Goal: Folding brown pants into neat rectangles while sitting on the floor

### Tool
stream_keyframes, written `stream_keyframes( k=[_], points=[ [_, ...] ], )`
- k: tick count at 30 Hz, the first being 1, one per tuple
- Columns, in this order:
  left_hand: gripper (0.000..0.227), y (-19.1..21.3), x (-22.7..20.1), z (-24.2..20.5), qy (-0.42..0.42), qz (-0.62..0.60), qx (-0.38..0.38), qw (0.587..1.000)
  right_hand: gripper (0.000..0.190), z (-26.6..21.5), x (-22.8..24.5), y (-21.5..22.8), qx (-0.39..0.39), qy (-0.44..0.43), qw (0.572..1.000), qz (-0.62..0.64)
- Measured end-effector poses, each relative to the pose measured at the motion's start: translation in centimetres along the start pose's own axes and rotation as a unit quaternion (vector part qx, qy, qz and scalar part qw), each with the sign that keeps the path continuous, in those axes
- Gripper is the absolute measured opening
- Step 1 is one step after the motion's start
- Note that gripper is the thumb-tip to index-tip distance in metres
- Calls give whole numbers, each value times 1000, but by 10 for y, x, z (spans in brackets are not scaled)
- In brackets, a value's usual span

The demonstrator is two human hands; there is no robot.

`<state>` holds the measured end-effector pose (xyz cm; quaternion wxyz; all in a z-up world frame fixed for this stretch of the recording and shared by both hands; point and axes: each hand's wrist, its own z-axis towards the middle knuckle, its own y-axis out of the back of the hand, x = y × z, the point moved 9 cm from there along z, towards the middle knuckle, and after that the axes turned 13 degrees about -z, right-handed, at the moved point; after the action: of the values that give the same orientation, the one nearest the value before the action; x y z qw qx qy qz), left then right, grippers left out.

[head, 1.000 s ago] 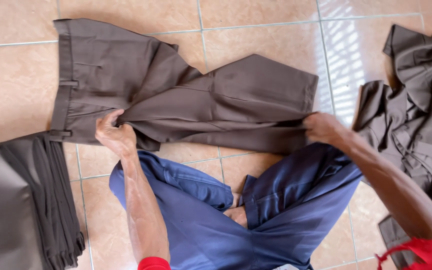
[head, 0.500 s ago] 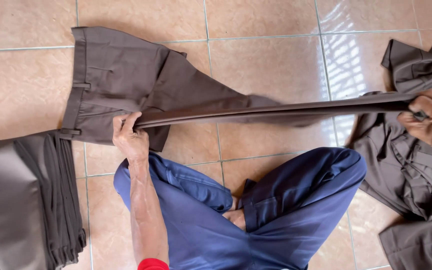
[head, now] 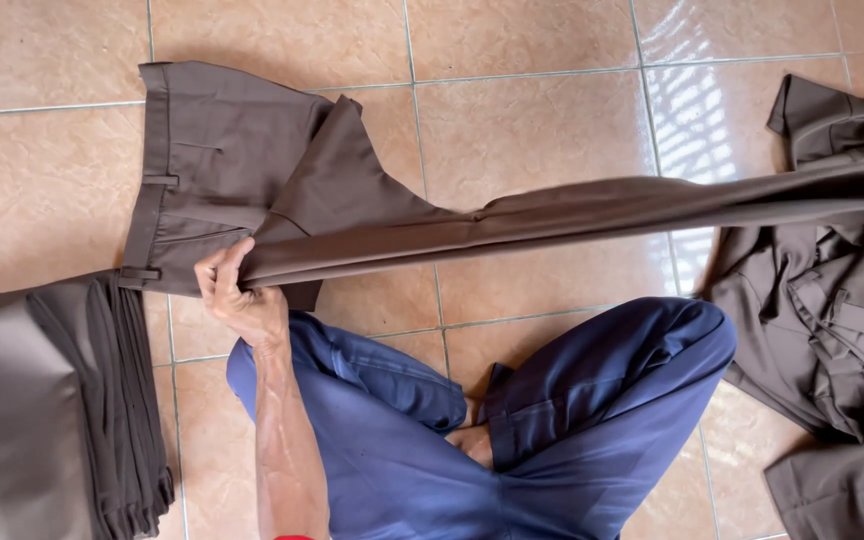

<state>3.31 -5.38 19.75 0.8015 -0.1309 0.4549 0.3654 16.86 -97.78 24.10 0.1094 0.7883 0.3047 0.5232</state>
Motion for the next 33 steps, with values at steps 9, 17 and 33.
stream_keyframes(
  k=[9,17,33],
  points=[
    [48,-51,46,83,23,38,59,997,5,44,297,-146,-233,254,858,-380],
    [24,2,-47,136,-160,-14,-68,985,23,3,353,-148,-309,416,820,-242],
    [43,-18,189,-51,62,425,347,834,35,86,48,-257,-50,109,910,-396]
  ],
)
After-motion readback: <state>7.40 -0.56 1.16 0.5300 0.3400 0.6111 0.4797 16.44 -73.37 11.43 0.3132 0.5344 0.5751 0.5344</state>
